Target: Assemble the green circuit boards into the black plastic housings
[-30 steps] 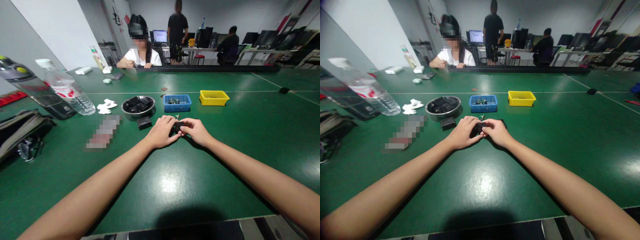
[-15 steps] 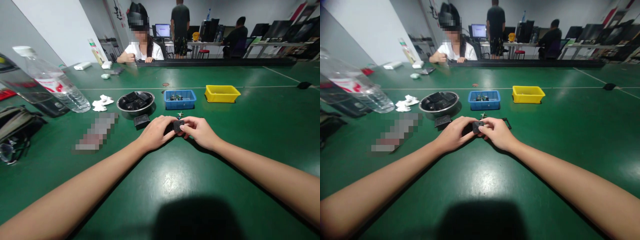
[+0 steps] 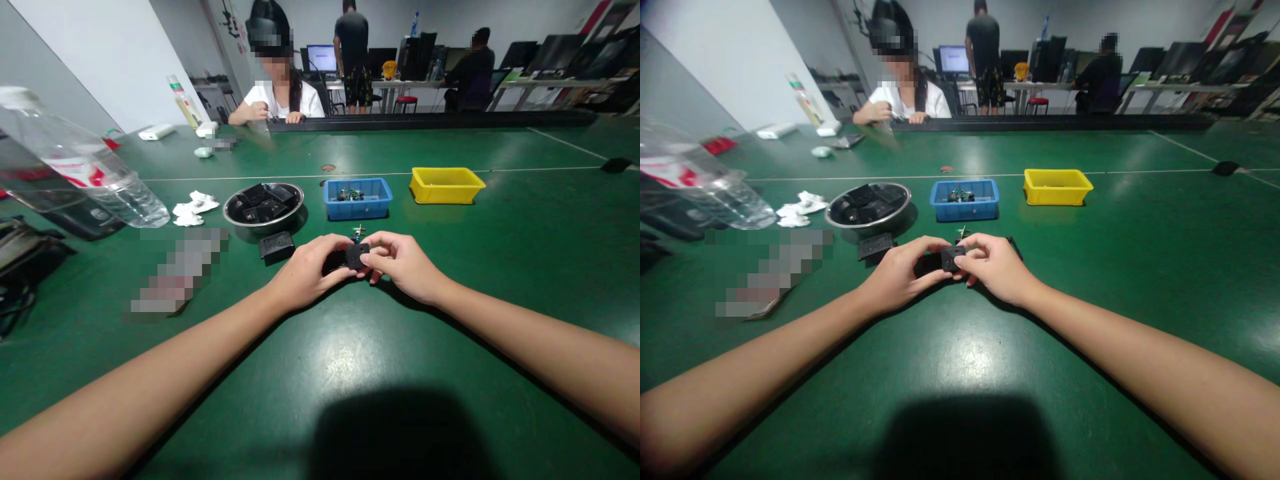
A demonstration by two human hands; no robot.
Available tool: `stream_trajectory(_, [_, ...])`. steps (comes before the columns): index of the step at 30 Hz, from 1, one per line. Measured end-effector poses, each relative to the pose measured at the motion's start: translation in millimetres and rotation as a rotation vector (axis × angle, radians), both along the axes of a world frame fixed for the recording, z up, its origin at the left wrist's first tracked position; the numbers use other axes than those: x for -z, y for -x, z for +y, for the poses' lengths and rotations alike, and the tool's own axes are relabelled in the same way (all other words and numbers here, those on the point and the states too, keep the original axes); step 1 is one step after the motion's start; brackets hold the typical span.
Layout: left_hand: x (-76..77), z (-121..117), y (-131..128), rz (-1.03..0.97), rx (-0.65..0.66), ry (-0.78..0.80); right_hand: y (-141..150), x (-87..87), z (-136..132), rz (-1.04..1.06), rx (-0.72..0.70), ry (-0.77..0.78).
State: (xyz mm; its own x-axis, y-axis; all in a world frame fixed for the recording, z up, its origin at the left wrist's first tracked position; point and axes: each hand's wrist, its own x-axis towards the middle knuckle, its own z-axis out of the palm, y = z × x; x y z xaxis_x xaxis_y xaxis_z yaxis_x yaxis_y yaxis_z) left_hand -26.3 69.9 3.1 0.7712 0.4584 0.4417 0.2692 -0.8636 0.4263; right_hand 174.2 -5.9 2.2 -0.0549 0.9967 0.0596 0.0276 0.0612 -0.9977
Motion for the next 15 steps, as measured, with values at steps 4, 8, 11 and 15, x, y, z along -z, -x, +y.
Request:
stream_trajectory(4, [0.8, 1.9, 0.3, -0.002, 0.012, -0.012, 1.0, -0.1, -0.1, 0.005, -0.002, 0.003])
stream_trajectory(8, [1.3, 3.1, 0.3, 0.001, 0.027, -0.013, 0.8, -0.3, 1.1, 0.008, -0.010, 0.022])
stream_trajectory(11, [1.0, 3.4, 0.3, 0.003, 0.038, -0.004, 0.2, -0.8, 1.7, 0.001, -0.025, 0.038])
stream_trajectory(15, [-0.2, 2.9, 0.2, 0.009, 0.033, -0.003, -1.0, -1.4, 2.2, -0.019, -0.042, 0.049])
